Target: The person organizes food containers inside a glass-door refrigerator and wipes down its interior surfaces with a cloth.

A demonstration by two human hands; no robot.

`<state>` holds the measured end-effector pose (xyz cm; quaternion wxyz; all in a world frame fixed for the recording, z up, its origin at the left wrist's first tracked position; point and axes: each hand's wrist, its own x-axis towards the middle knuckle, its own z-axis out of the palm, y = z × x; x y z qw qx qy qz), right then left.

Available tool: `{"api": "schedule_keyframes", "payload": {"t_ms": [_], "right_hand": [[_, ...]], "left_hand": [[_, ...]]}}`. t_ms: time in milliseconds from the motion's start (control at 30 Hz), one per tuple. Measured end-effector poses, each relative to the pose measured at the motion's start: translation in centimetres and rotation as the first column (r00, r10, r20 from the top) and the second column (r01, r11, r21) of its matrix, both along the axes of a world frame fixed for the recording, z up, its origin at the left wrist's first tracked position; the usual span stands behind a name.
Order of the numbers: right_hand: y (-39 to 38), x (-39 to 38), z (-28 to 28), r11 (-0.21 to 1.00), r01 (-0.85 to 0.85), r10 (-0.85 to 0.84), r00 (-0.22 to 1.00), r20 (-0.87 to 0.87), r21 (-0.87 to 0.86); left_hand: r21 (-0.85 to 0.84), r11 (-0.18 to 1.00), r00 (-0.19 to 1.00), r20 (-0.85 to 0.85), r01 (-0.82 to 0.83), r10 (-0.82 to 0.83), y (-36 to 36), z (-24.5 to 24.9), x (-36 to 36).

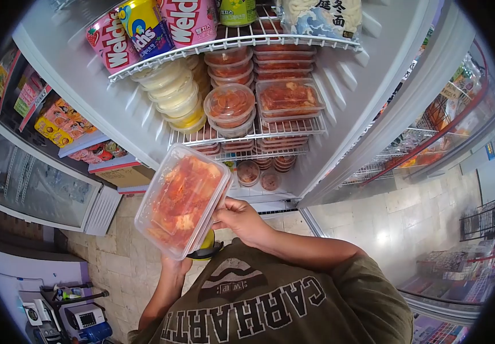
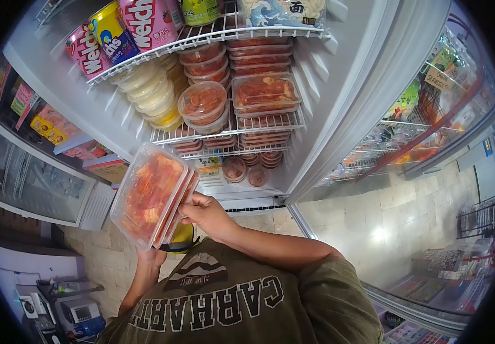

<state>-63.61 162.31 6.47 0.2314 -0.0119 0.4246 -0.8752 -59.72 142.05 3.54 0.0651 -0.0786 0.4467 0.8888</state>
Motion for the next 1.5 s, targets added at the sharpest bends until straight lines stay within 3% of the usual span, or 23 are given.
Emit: {"api": "schedule_keyframes", "payload": {"t_ms": [133, 167, 200, 267, 300, 333, 400, 467, 600, 700, 767, 867, 933, 1000, 1067, 1100, 1167, 1200, 1233, 1300, 1367, 1433, 1500], "right_hand": [[1.7, -1.0, 0.5, 0.982, -0.087, 0.096, 0.994, -0.046, 0.168], [3.0, -1.7, 1.7, 0.876, -0.157, 0.269, 0.944, -0.193, 0.456], [4.5, -2.4, 2.5, 0.69, -0.149, 0.462, 0.844, -0.272, 0.708], [8.0, -4.0, 1.5, 0.615, 0.312, 0.245, 0.798, -0.551, 0.724], [10.0, -5.2, 2.3, 0.512, 0.31, 0.05, 0.92, -0.388, 0.801], [12.1, -6.4, 2.2, 0.299, 0.57, -0.086, 0.815, -0.573, 0.766], [15.4, -9.3, 4.1, 0.354, 0.616, -0.453, 0.771, -0.447, 0.704], [17.7, -11.8, 4.4, 0.755, 0.539, -0.602, 0.796, 0.068, 0.374], [17.9, -15.0, 2.0, 0.772, 0.517, -0.597, 0.79, 0.141, 0.37], [17.8, -15.6, 1.3, 0.737, 0.575, -0.632, 0.772, 0.06, 0.355], [17.5, -15.9, 1.0, 0.65, 0.716, -0.736, 0.677, -0.025, 0.254], [16.3, -12.7, 4.7, 0.63, 0.749, -0.75, 0.655, -0.091, 0.206], [14.7, -9.1, 7.6, 0.648, 0.741, -0.719, 0.671, -0.181, 0.174], [12.4, -5.6, 8.6, 0.659, 0.719, -0.662, 0.694, -0.281, 0.223], [9.3, -2.1, 10.1, 0.652, 0.647, -0.532, 0.762, -0.369, 0.395], [8.0, -1.1, 9.3, 0.764, 0.563, -0.473, 0.82, -0.322, 0.313], [5.8, 0.0, 8.3, 0.912, 0.371, -0.341, 0.922, -0.182, 0.173], [4.8, 0.3, 8.2, 0.955, 0.276, -0.268, 0.96, -0.085, 0.11], [4.0, 0.5, 7.8, 0.952, 0.287, -0.278, 0.957, -0.087, 0.108], [2.8, 0.3, 6.6, 0.979, 0.104, -0.102, 0.995, -0.017, 0.177], [2.7, 0.1, 5.6, 0.973, 0.083, -0.08, 0.997, -0.024, 0.217], [3.0, 0.0, 5.7, 0.963, 0.056, -0.051, 0.998, -0.026, 0.263], [3.9, -0.3, 6.4, 0.893, -0.07, 0.104, 0.993, -0.054, 0.445]], "left_hand": [[0.104, 0.995, 1.0, -0.024, -0.002, 0.004, -0.4, 0.2, -0.3], [0.128, 0.992, 1.0, -0.009, 0.003, -0.002, -0.9, -0.3, 0.0], [0.15, 0.989, 1.0, 0.007, 0.009, -0.01, -1.3, -0.5, 0.2], [0.15, 0.989, 1.0, 0.027, -0.015, 0.011, -1.6, -0.4, 0.3], [0.179, 0.984, 0.999, 0.043, -0.009, 0.002, -2.3, -0.9, 0.5], [0.207, 0.978, 0.998, 0.061, -0.003, -0.009, -3.0, -1.3, 0.8], [0.208, 0.978, 0.997, 0.079, -0.021, 0.005, -3.5, -1.4, 1.3], [0.165, 0.986, 0.997, 0.078, -0.028, 0.015, -3.6, -1.0, 1.6], [0.173, 0.981, 0.993, 0.093, -0.086, 0.071, -3.5, -1.6, 1.8], [0.15, 0.985, 0.991, 0.12, -0.081, 0.063, -3.4, -1.8, 2.2], [0.168, 0.984, 0.995, 0.097, -0.055, 0.039, -3.7, -2.0, 2.3], [0.182, 0.983, 0.997, 0.066, -0.04, 0.028, -2.4, -1.0, 1.4], [0.048, 0.999, 0.996, 0.088, 0.001, -0.005, -1.8, -0.9, 0.9], [0.026, 1.0, 0.993, 0.119, -0.01, 0.007, -1.0, -1.3, 0.2], [-0.042, 0.999, 0.985, 0.171, 0.018, -0.01, -0.3, -2.2, -0.5], [-0.062, 0.998, 0.983, 0.184, 0.009, 0.003, 0.6, -1.8, -0.9], [-0.023, 0.996, 0.978, 0.191, 0.091, -0.085, -1.7, -6.4, -1.6], [-0.033, 0.995, 0.986, 0.142, 0.093, -0.087, 0.1, -4.5, -1.9], [-0.043, 0.995, 0.992, 0.092, 0.093, -0.089, 1.9, -2.6, -2.2], [-0.06, 0.996, 0.993, 0.1, 0.071, -0.064, 2.9, -1.0, -2.2], [-0.069, 0.997, 0.993, 0.113, 0.037, -0.029, 2.8, -1.4, -2.3], [-0.043, 0.994, 0.992, 0.07, 0.105, -0.102, 1.9, -2.7, -2.4], [-0.017, 0.994, 0.99, 0.098, 0.105, -0.103, 1.4, -3.0, -2.0]]}}
